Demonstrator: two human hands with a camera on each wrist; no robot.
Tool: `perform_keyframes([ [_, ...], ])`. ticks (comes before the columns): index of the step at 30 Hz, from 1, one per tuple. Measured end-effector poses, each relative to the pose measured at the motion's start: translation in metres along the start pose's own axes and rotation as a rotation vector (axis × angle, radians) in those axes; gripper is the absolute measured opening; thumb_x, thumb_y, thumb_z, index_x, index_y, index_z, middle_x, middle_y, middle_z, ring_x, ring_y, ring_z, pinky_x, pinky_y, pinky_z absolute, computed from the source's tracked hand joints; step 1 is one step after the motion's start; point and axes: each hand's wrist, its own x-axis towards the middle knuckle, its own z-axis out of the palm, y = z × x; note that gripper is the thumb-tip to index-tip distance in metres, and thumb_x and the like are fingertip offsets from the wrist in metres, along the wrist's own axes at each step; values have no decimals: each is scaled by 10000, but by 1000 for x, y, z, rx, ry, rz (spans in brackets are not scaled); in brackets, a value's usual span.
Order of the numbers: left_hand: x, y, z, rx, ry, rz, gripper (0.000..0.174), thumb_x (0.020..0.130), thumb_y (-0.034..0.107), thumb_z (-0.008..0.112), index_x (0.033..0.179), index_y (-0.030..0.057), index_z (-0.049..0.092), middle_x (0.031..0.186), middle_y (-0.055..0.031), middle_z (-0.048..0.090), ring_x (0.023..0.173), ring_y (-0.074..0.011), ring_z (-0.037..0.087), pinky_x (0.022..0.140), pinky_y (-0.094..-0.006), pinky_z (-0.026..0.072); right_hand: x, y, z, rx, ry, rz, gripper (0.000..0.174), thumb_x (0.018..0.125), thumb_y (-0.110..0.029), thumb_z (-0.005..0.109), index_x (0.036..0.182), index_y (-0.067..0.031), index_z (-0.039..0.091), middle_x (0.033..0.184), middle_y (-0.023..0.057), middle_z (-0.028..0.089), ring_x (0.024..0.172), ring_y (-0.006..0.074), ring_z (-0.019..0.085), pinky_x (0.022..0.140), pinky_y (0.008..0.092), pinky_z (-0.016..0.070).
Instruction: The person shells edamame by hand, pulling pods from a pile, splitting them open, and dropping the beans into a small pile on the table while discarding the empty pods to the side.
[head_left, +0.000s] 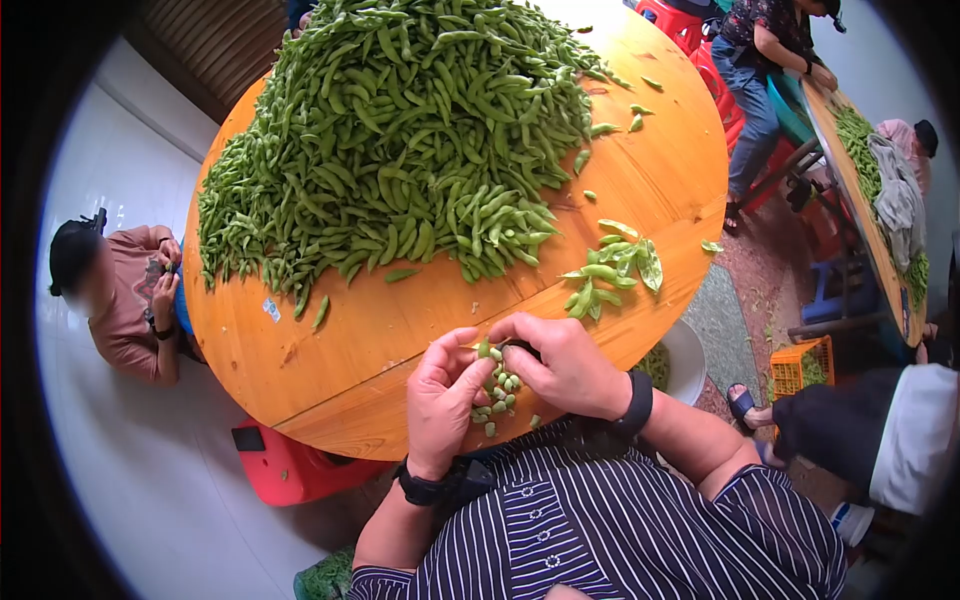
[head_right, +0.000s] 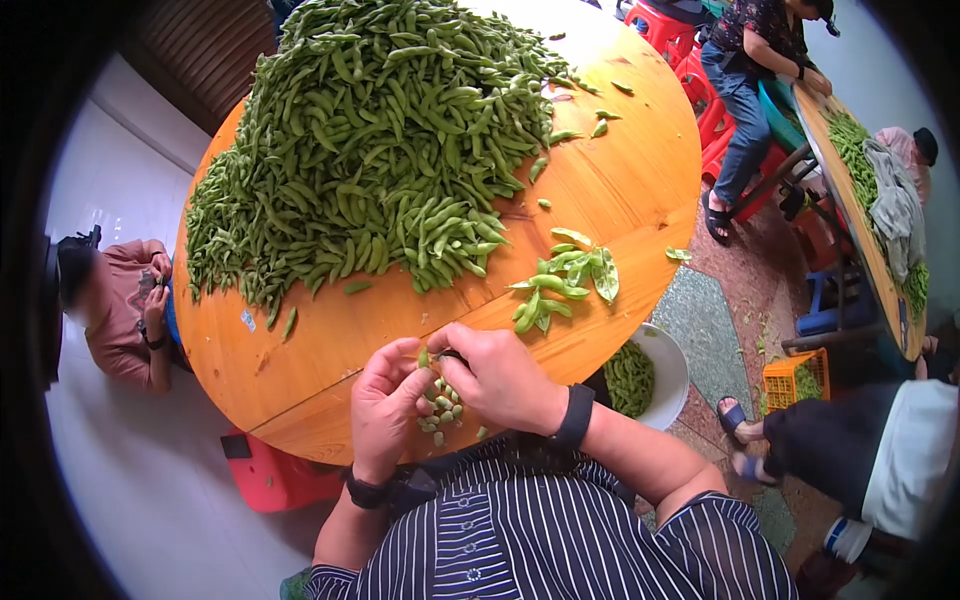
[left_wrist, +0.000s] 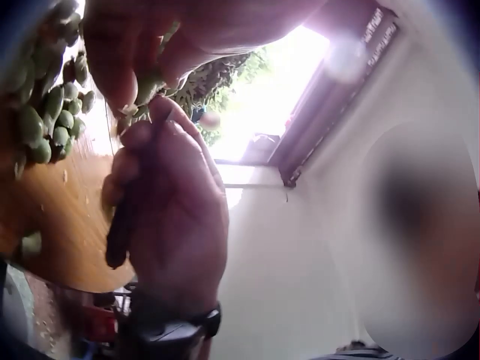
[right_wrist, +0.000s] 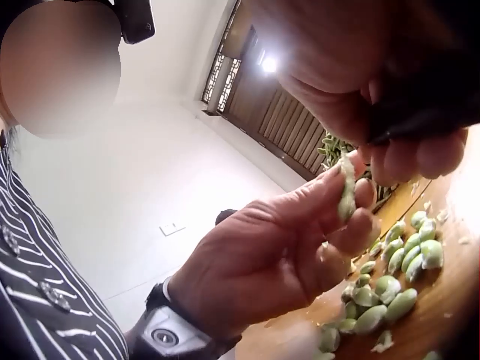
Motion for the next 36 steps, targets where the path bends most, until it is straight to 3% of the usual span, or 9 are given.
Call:
perform_keyframes([
  [9,-2,-12,-2,224,20,147,144,887,23,705,982,8,598,863,-19,654,743,-83,636,652,-223,521,-4,7,3,-52,-15,-22,156,877,-86,564,948,39,626,781,227,668,739,376,682,674,428,549],
  [11,-4,-4,2,536,26,273,130,882,-21,684,970,5,592,866,-31,653,737,-72,627,676,-225,518,-4,8,5,-83,-12,-11,140,880,-78,559,945,32,615,763,228,660,741,387,675,668,441,544],
  [18,-4,-16,5,835,39,675,136,873,-34,681,968,0,591,856,-40,651,743,-85,625,683,-244,521,-6,14,13,-186,47,-94,113,880,-58,554,947,19,603,753,214,649,718,384,664,650,446,535],
  [20,-8,-20,6,492,84,398,193,857,1,723,999,-1,593,867,-56,664,725,-101,639,630,-253,520,-2,12,10,-36,34,-95,118,879,-53,557,958,16,611,763,199,651,700,363,662,638,423,532],
  [24,-2,-14,2,322,49,248,168,874,6,708,993,-3,589,865,-36,670,726,-92,636,631,-249,525,1,12,5,31,22,-45,117,872,-41,565,956,12,626,773,189,652,694,337,663,632,393,529],
  [26,-1,-7,-3,112,-68,-9,130,898,22,685,999,-2,606,859,-24,678,711,-79,629,624,-231,518,3,13,6,63,22,-63,130,863,-27,571,963,10,644,777,178,655,686,277,664,630,359,525],
  [30,3,1,-16,54,-163,-104,114,919,48,668,1016,2,628,847,-23,681,688,-70,619,609,-207,500,2,14,2,193,-31,8,152,865,-18,568,985,20,653,780,122,671,676,174,645,625,314,517],
  [32,6,-2,-21,-55,-256,-154,114,926,51,657,1029,4,641,843,-25,681,674,-61,609,592,-191,481,2,14,0,434,-122,191,166,875,-20,563,1001,26,660,773,57,670,679,92,608,624,275,508],
  [36,5,3,-19,-115,-258,-228,109,929,65,662,1021,11,641,834,-22,680,673,-54,604,587,-189,475,2,14,0,554,-157,323,164,883,-28,558,991,31,666,769,30,668,684,72,598,623,257,502],
])
